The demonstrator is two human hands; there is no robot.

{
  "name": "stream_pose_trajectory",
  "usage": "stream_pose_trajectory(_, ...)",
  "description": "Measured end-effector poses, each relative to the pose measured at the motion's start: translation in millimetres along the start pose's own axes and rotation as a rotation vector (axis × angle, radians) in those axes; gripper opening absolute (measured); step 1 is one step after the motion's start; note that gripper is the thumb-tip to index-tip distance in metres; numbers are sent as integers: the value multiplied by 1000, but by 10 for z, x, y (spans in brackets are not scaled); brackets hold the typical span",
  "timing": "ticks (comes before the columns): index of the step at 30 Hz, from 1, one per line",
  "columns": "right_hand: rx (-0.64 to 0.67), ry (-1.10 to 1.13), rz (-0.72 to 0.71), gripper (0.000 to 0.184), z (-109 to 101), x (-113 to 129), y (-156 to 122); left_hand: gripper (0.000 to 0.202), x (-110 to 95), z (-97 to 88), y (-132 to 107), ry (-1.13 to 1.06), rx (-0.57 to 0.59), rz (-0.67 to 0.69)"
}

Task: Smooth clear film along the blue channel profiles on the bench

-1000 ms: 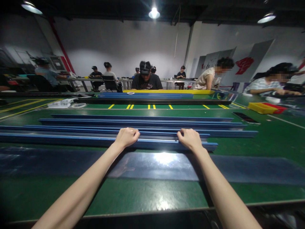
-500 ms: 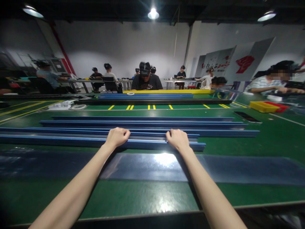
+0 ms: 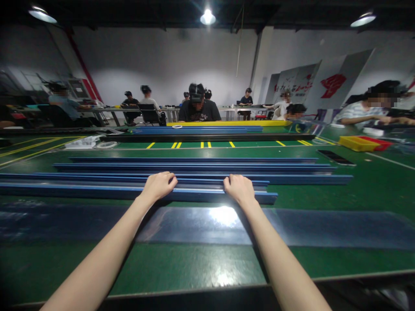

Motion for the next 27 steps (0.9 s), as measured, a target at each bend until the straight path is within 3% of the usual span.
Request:
stream_pose_trajectory(10,-14,3,-114,48,-32,56,-45,32,-519,-32,-30,-40,-63,211)
stream_pose_trajectory(18,-113,-1,-257,37,-87,189,-97,33,-514,23,-44,-45,-40,206)
stream_pose_trajectory(27,-108,20,-275,33,-94,175,-136,34,-527,11,-53,-62,-36,215)
Point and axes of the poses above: each hand's wrist, its own y-axis towards the middle knuckle, its own z-axis out of the palm, x = y × z, the point moved 9 cm from there along y, towards the middle knuckle, and after that the axes turned 6 degrees about y, right-handed, at the moved point
